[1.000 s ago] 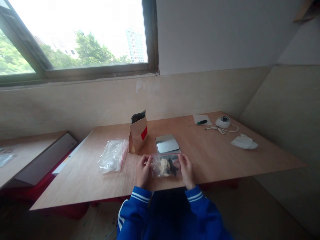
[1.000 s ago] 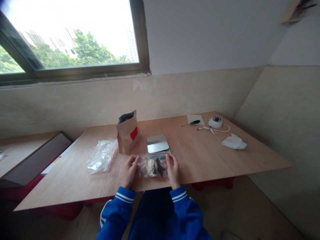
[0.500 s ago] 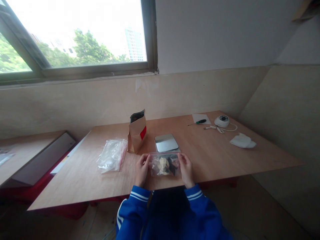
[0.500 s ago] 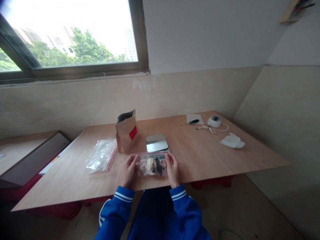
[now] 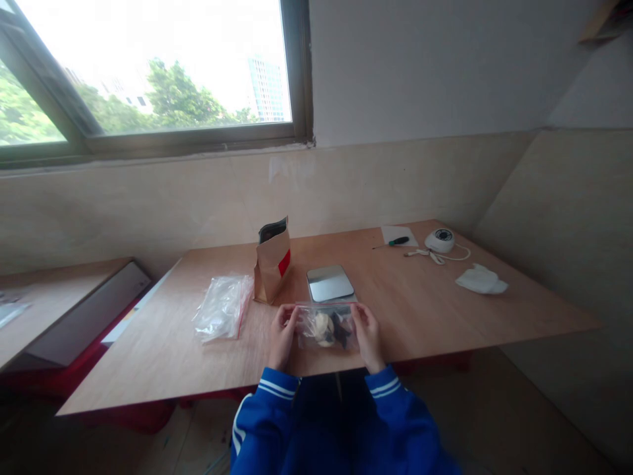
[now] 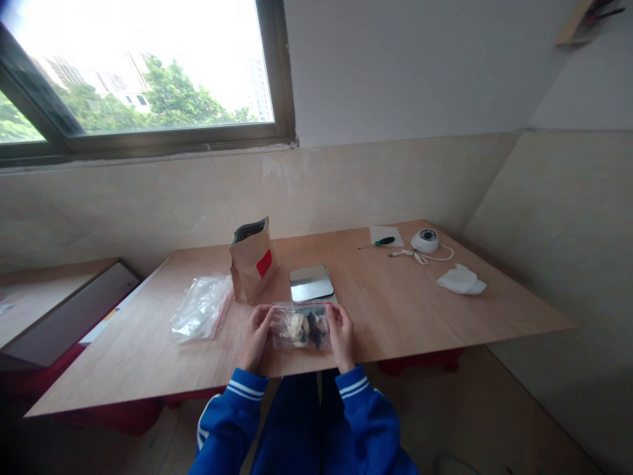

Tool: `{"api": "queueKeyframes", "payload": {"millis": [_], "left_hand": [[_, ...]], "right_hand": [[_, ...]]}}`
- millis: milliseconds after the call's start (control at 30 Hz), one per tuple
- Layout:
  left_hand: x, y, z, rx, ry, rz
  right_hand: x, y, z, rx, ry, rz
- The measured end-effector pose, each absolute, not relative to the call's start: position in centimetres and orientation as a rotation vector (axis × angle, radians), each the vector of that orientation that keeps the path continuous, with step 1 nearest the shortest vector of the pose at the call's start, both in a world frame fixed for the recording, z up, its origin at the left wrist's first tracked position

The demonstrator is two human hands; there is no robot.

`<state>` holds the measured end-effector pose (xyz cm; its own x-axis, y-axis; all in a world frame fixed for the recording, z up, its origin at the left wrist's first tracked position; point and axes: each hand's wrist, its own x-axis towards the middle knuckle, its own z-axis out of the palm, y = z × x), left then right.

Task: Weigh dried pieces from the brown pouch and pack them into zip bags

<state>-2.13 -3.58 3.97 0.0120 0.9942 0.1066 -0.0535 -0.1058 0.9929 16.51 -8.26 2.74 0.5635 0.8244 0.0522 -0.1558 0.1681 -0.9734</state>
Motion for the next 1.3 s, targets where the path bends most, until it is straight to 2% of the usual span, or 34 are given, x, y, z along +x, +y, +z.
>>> {"api": "queueKeyframes", "payload": {"millis": [367,867,1300], "left_hand": [[-2.4,-3.7,4.9,1.233,1.18,1.314],[-2.4,-3.9,4.8,1.208,1.169,1.32],[-2.4,-3.9,4.8,1.18,1.136,1.28]], "right_hand": [[17.1,-7.8,1.0,-1.186,-0.653,0.804],[17.1,-7.9,1.2,-1.202,-0.662,0.755],[17.0,-7.8,1.3,-1.126,-0.62,0.91]]}}
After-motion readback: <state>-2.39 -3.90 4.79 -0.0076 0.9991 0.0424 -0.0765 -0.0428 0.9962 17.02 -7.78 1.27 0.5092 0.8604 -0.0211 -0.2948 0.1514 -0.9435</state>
